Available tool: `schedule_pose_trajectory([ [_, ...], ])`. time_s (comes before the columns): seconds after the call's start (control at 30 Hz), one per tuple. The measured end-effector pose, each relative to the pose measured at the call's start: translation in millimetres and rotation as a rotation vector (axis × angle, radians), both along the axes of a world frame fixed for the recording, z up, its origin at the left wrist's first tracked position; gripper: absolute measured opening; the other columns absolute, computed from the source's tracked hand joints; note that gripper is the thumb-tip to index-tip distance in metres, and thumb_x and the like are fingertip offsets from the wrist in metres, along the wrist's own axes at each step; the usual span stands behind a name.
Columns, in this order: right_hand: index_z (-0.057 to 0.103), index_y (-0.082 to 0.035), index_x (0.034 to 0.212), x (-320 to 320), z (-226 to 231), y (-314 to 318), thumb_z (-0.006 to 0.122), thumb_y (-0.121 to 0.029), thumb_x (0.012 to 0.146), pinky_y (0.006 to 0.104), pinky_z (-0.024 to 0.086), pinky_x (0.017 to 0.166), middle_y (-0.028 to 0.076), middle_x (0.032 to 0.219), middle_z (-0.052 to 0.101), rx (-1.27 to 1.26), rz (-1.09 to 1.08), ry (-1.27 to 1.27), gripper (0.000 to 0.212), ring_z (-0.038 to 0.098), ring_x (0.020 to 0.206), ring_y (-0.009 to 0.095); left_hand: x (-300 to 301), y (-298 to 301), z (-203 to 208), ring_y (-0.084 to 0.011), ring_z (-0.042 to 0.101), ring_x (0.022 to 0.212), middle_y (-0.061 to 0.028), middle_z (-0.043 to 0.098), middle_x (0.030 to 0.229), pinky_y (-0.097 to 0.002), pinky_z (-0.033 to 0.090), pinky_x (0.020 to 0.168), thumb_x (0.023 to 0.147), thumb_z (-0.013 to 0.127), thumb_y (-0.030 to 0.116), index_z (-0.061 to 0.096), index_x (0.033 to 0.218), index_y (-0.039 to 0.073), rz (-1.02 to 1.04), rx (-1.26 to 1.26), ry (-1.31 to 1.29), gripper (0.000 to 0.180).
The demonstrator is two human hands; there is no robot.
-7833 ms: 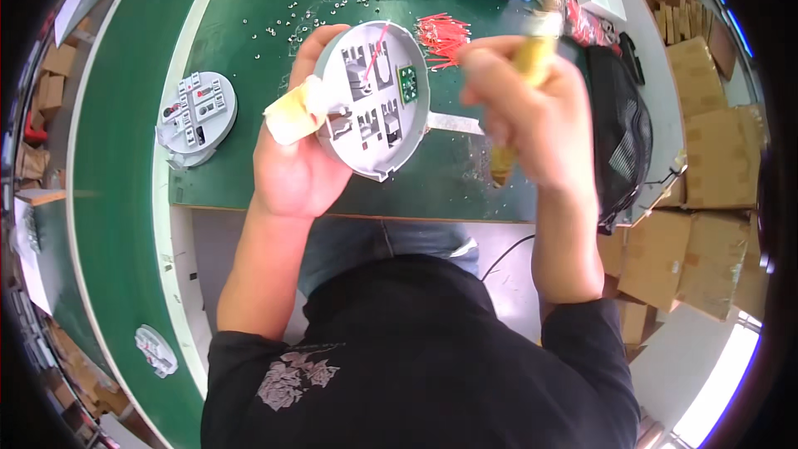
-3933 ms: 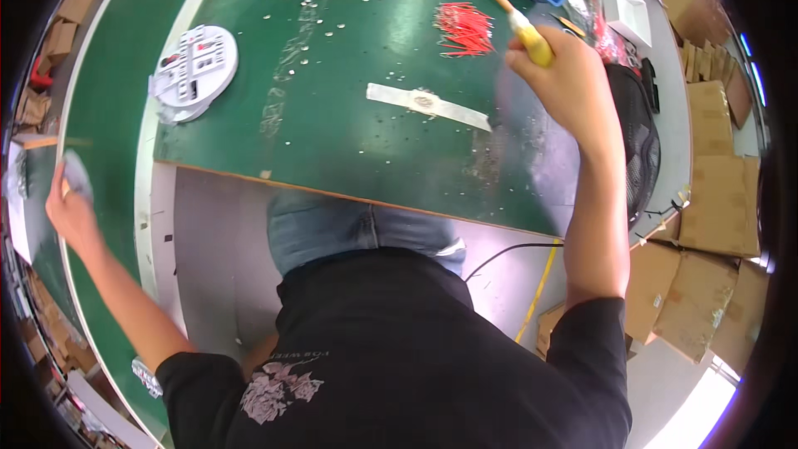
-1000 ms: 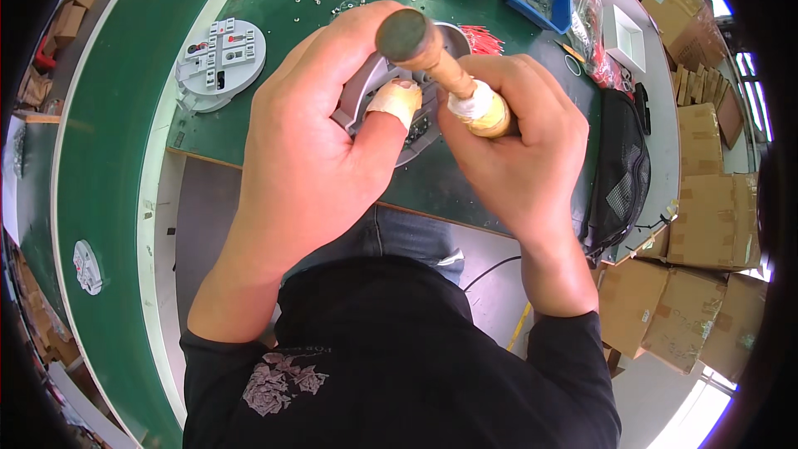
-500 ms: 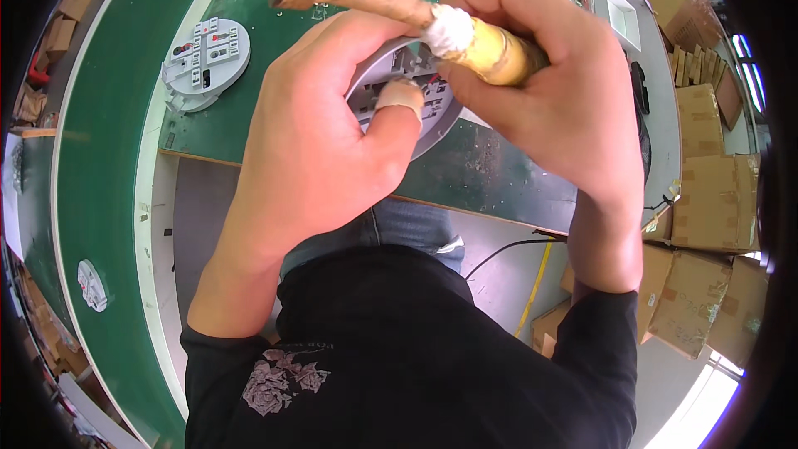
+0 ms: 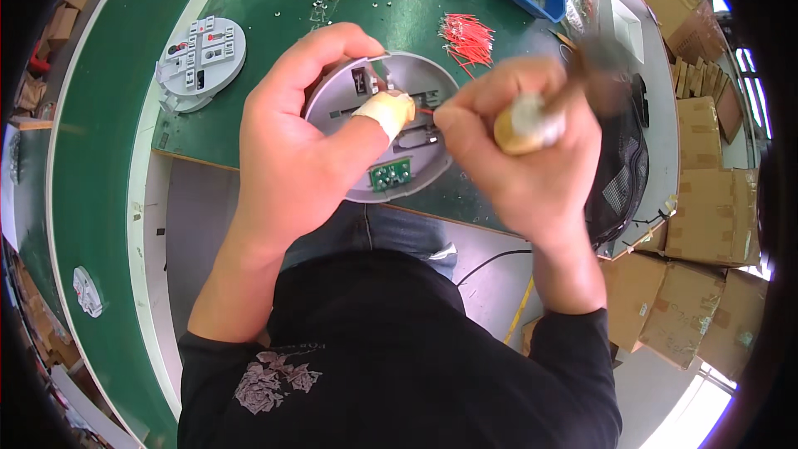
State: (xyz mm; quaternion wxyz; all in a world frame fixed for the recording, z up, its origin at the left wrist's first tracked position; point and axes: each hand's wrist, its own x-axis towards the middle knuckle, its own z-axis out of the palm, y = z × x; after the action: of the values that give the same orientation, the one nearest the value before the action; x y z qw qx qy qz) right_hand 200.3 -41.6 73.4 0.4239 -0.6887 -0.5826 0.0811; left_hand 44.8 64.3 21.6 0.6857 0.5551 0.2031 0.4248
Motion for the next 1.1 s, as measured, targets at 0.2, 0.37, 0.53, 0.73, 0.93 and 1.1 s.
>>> schedule_pose_trajectory([
  [0.2,0.061,-0.005,0.091,3.7,-34.5,-4.7,0.082,0.003,0.078,0.0282,0.052,0.061,0.008,0.085,0.071,0.332,0.247,-0.43,0.026,0.065,0.071,0.016,-2.3,3.3,-1.4,-0.0094,0.065,0.088,-0.0035,0.067,0.101,-0.0257,0.054,0.078,0.083,0.073,-0.002,0.062,0.116,0.001,-0.052,-0.259,0.004,0.034],
  [0.37,0.06,-0.005,0.099,18.8,-33.1,6.2,0.076,0.008,0.082,0.0284,0.052,0.057,0.008,0.082,0.068,0.386,0.198,-0.343,0.026,0.064,0.068,0.017,-1.2,21.9,-6.9,-0.0126,0.062,0.101,-0.007,0.064,0.111,-0.0298,0.051,0.088,0.086,0.067,-0.002,0.061,0.12,0.001,-0.053,-0.342,-0.15,0.035],
  [0.53,0.056,-0.01,0.087,80.4,6.6,21.2,0.063,-0.017,0.1,0.03,0.045,0.056,0.002,0.076,0.06,0.576,0.155,0.477,0.016,0.053,0.063,0.013,9.6,29.1,-24.7,-0.0222,0.059,0.111,-0.0107,0.059,0.116,-0.0368,0.048,0.096,0.087,0.066,0.003,0.063,0.119,0.006,0.18,0.68,0.022,0.033],
  [0.73,0.049,-0.01,0.088,110.0,-5.8,95.7,0.06,-0.024,0.102,0.0364,0.044,0.065,0.0,0.073,0.047,0.824,0.111,0.982,0.022,0.045,0.069,0.015,34.4,7.2,-49.5,-0.0247,0.056,0.112,-0.0033,0.057,0.113,-0.0575,0.039,0.109,0.08,0.069,0.013,0.07,0.103,0.016,0.112,1.262,0.309,0.023],
  [0.93,0.049,-0.011,0.089,90.7,-35.6,151.1,0.06,-0.025,0.103,0.0359,0.044,0.065,0.001,0.073,0.047,0.739,0.043,0.886,0.023,0.045,0.068,0.014,30.8,13.1,-61.2,-0.0198,0.056,0.114,-0.0007,0.058,0.108,-0.0656,0.029,0.114,0.079,0.071,0.014,0.068,0.097,0.015,-0.039,1.201,0.436,0.018],
  [1.1,0.05,-0.011,0.091,90.5,-50.2,159.9,0.059,-0.025,0.103,0.0356,0.044,0.065,0.001,0.073,0.048,0.676,0.046,0.892,0.02,0.046,0.069,0.014,23.4,15.1,-49.5,-0.023,0.06,0.107,-0.0038,0.059,0.108,-0.0567,0.04,0.11,0.078,0.076,0.007,0.068,0.1,0.013,-0.09,0.997,0.384,0.024],
])
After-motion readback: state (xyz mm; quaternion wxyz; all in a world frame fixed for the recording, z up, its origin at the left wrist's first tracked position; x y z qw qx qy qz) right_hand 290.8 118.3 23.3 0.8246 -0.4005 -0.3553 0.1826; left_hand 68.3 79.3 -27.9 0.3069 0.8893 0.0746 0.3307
